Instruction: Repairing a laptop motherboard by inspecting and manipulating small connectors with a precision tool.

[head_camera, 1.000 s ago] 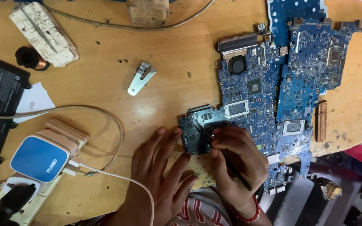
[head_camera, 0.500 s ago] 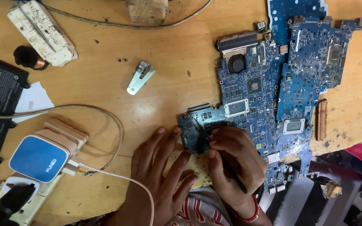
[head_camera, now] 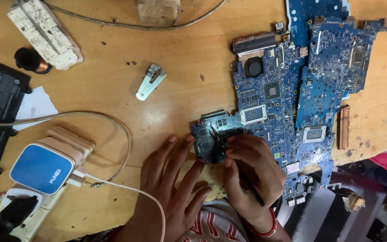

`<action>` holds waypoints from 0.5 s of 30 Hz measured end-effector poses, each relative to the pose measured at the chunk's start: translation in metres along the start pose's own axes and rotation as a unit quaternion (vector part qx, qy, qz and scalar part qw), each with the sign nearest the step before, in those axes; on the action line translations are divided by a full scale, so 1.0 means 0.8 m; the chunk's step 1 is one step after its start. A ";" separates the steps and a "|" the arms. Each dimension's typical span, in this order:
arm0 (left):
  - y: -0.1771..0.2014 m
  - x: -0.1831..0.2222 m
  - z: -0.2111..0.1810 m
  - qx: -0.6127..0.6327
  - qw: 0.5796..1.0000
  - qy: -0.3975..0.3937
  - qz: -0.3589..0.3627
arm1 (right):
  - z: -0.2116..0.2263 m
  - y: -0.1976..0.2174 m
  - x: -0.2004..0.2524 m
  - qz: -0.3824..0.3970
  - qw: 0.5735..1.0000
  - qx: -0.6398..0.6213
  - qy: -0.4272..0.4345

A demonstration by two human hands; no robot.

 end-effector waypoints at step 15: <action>-0.001 0.006 0.001 0.013 1.000 -0.007 0.000 | 0.000 0.003 0.016 -0.054 0.998 0.004 -0.037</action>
Point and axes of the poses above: each hand's wrist, its own x-axis away from the middle knuckle, its own y-axis out of the back of the hand, z = x × y, the point moved 1 cm from there along -x, towards the middle knuckle, and after that the axes turned 12 degrees about y, right-handed, at the moved point
